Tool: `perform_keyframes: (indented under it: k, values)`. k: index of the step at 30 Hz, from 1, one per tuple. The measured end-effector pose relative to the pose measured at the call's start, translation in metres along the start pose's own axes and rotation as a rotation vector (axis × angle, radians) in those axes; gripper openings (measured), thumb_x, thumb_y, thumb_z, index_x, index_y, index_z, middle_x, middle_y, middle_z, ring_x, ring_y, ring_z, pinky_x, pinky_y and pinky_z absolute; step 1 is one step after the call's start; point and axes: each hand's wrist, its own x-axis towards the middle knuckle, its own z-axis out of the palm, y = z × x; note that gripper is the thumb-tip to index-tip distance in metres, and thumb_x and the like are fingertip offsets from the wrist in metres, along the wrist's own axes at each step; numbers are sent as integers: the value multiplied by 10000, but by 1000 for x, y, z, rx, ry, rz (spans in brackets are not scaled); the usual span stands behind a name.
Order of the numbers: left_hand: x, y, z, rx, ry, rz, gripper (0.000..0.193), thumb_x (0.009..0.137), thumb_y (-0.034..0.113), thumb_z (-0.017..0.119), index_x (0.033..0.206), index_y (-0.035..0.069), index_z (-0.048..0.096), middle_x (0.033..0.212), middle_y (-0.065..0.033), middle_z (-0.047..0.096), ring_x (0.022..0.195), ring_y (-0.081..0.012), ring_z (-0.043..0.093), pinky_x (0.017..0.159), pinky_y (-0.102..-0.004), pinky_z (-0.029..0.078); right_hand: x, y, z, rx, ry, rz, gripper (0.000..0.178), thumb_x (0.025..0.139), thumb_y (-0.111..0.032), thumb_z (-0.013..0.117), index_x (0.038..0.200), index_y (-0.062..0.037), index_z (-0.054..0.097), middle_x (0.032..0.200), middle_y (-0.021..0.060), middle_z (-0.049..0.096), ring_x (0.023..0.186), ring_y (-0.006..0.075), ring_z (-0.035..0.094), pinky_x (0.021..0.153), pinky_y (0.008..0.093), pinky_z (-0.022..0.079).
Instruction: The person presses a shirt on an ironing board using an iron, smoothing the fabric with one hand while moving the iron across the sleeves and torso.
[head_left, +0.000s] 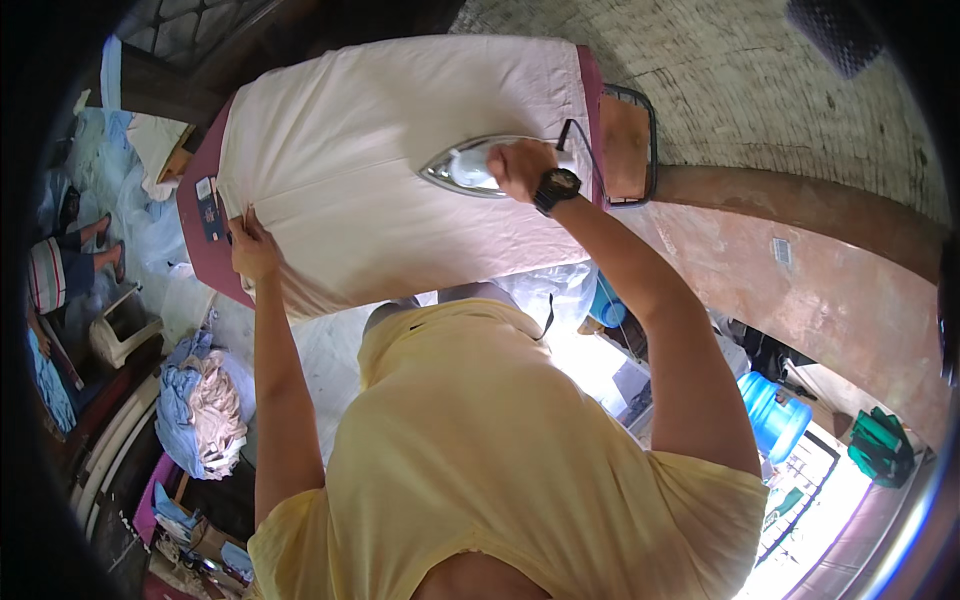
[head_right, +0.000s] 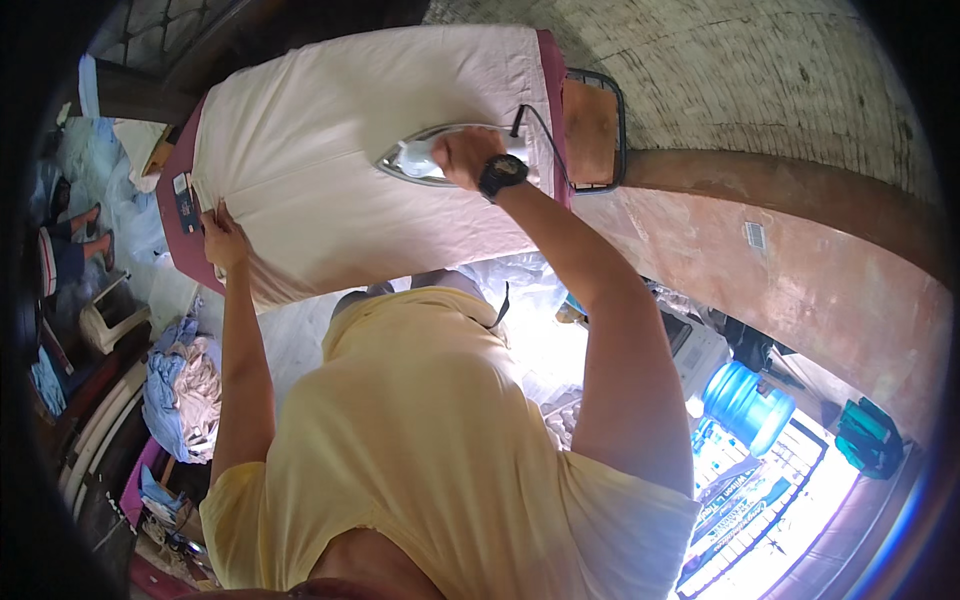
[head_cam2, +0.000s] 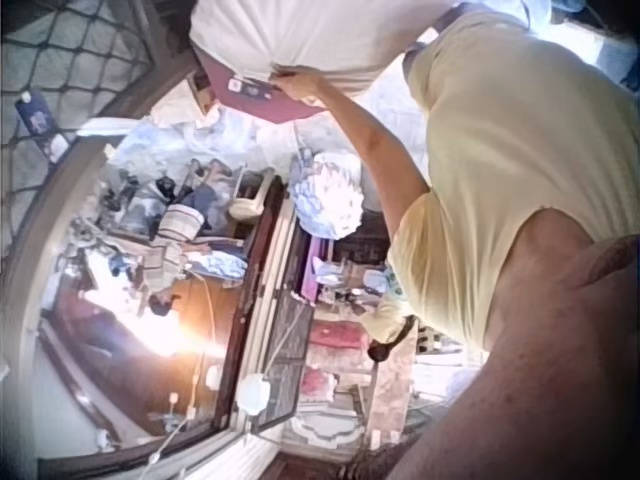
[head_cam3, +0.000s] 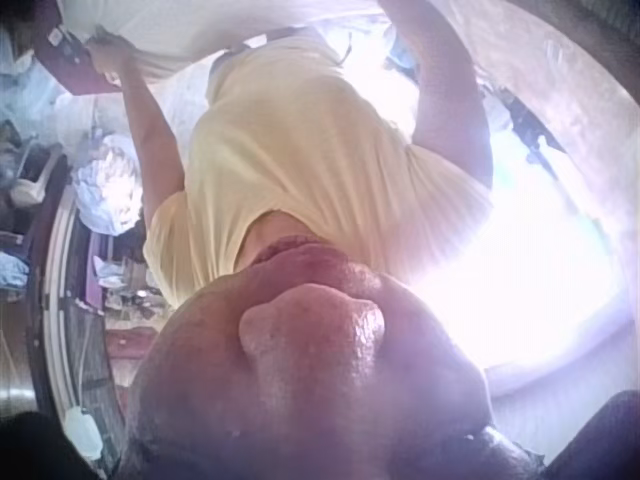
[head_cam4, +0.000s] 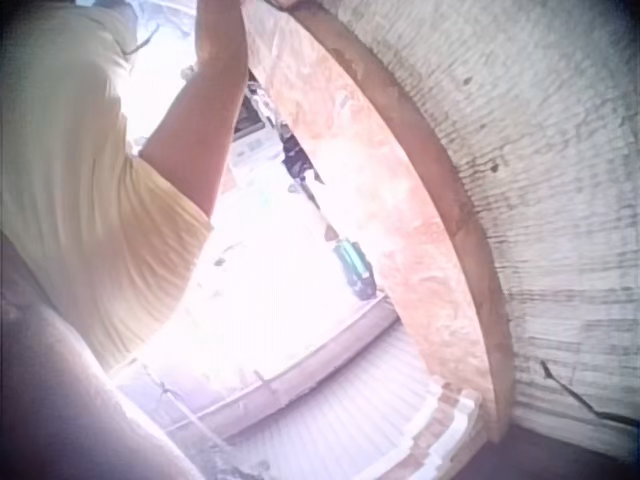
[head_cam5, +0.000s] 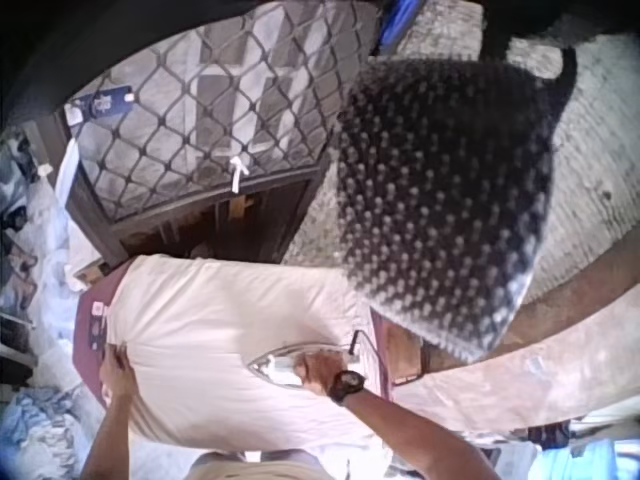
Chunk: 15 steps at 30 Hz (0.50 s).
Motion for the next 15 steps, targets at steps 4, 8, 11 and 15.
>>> perform_keyframes:
  k: [4, 8, 11, 15]
  values:
    - [-69, 23, 21, -38, -93, -89, 269, 964, 396, 561, 958, 129, 527, 819, -124, 698, 688, -388, 651, 518, -511, 463, -53, 78, -23, -154, -95, 84, 268, 845, -353, 502, 888, -203, 720, 869, 139, 709, 855, 350, 685, 777, 489, 523]
    - [-39, 8, 6, -42, -5, -36, 267, 968, 394, 552, 951, 128, 533, 802, -118, 694, 689, -382, 654, 516, -507, 462, -40, 38, -7, -87, -23, 79, 310, 853, -389, 476, 896, -201, 719, 867, 137, 711, 856, 358, 684, 779, 498, 520]
    - [-16, 2, 3, -18, -6, -20, 270, 968, 395, 551, 960, 126, 537, 814, -115, 697, 693, -377, 657, 531, -503, 469, -23, 35, -8, -33, -39, 86, 327, 862, -396, 468, 922, -192, 716, 867, 136, 712, 854, 363, 683, 785, 515, 510]
    - [-11, 0, 4, -5, -40, -35, 279, 965, 405, 554, 967, 126, 542, 837, -104, 704, 695, -375, 658, 549, -498, 474, -34, 84, -4, -59, 3, 52, 355, 880, -405, 449, 908, -188, 729, 855, 141, 709, 843, 350, 686, 764, 494, 528]
